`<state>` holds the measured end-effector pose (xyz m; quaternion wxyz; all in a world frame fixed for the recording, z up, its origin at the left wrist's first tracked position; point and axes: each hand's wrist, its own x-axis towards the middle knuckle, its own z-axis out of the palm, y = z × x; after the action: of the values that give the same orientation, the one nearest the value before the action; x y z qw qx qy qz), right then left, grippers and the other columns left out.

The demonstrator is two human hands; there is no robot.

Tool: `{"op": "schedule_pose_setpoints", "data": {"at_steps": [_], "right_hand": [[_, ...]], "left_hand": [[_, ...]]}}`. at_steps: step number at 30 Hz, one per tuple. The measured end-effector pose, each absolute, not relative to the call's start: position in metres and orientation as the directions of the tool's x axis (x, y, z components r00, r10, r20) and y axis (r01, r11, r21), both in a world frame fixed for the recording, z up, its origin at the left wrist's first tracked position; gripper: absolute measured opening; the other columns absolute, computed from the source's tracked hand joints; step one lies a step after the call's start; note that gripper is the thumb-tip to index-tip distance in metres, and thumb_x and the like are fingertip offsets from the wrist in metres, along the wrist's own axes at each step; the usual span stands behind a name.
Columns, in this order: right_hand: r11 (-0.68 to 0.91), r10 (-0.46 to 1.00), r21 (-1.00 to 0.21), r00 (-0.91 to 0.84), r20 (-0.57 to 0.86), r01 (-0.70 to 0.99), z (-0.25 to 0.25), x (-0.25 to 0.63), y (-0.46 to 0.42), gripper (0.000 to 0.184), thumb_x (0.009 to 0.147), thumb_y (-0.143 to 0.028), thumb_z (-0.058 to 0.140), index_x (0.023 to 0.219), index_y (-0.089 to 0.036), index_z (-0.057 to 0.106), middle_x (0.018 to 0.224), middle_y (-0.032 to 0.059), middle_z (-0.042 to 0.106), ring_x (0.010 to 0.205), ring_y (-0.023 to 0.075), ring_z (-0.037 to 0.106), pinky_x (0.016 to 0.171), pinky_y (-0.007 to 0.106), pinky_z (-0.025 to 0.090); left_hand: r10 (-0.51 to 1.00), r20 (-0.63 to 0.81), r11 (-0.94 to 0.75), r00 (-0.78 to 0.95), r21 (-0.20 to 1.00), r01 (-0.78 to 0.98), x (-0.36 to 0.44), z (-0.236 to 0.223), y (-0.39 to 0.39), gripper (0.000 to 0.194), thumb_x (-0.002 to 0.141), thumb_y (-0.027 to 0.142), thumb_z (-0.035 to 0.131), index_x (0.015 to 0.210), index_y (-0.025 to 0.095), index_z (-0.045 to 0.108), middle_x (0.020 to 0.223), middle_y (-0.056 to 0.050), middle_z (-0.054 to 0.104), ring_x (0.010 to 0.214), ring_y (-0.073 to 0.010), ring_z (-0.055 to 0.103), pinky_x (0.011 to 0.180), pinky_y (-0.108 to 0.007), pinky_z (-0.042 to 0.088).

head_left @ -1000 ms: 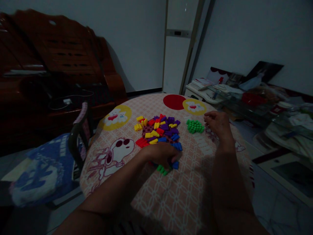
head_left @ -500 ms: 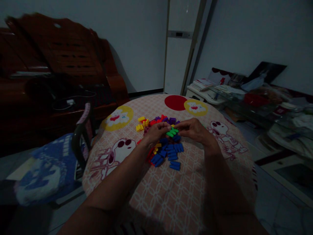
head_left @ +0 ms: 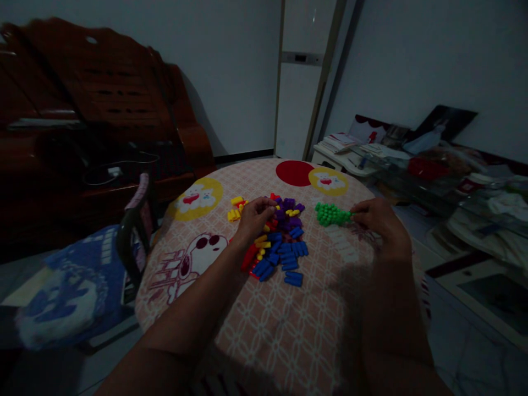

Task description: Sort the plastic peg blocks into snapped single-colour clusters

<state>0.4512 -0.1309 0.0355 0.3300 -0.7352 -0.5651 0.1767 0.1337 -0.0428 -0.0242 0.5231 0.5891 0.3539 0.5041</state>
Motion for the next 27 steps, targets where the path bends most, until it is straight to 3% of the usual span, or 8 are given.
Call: {"op": "schedule_pose_setpoints", "data": {"at_steps": [7,14,20,24,27], "right_hand": [[-0.339,0.925,-0.686,0.360,-0.119,0.643,0.011,0.446,-0.119,0.008,0.062,-0.010,0.064,0.066,-0.015,0.069,0.041,-0.0014,0.056,0.036,0.0136,0.051,0.040,0.023,0.038],[-0.326,0.919,-0.688,0.389,-0.069,0.648,-0.010,0.446,-0.104,0.014,0.058,-0.004,0.062,0.063,-0.016,0.064,0.040,-0.0030,0.055,0.036,0.0139,0.055,0.040,0.021,0.040],[-0.359,0.905,-0.742,0.407,-0.127,0.567,-0.018,0.443,-0.101,0.016,0.060,-0.007,0.066,0.066,-0.019,0.058,0.039,-0.0029,0.055,0.033,0.0146,0.053,0.037,0.022,0.040],[-0.334,0.919,-0.707,0.383,-0.097,0.623,-0.011,0.445,-0.106,0.013,0.061,-0.008,0.062,0.061,-0.020,0.057,0.041,-0.0003,0.057,0.035,0.0141,0.053,0.038,0.022,0.040],[-0.278,0.932,-0.635,0.362,0.002,0.720,0.000,0.446,-0.107,0.011,0.065,-0.009,0.059,0.060,-0.019,0.060,0.044,0.0011,0.059,0.039,0.0150,0.056,0.043,0.024,0.041]], "left_hand": [[0.956,0.244,-0.242,0.163,0.970,-0.033,0.127,-0.024,-0.039,0.021,0.069,0.031,0.068,0.083,0.015,0.067,0.067,0.000,0.067,0.060,-0.0131,0.062,0.058,-0.023,0.050],[0.973,0.214,-0.209,0.091,0.976,-0.059,0.120,-0.021,-0.037,0.022,0.068,0.029,0.070,0.085,0.014,0.067,0.065,0.000,0.066,0.057,-0.0113,0.062,0.054,-0.020,0.049],[0.980,0.187,-0.183,0.066,0.981,-0.063,0.116,-0.024,-0.033,0.023,0.069,0.027,0.066,0.089,0.014,0.067,0.069,-0.001,0.068,0.057,-0.0120,0.063,0.050,-0.019,0.047],[0.974,0.224,-0.226,0.039,0.973,0.046,0.112,-0.033,-0.024,0.025,0.072,0.025,0.063,0.093,0.015,0.069,0.071,-0.001,0.069,0.061,-0.0144,0.065,0.053,-0.022,0.050],[0.945,0.316,-0.327,0.084,0.922,0.208,0.111,-0.040,-0.021,0.024,0.075,0.023,0.062,0.095,0.015,0.072,0.083,-0.004,0.073,0.073,-0.0171,0.069,0.065,-0.026,0.054]]}}
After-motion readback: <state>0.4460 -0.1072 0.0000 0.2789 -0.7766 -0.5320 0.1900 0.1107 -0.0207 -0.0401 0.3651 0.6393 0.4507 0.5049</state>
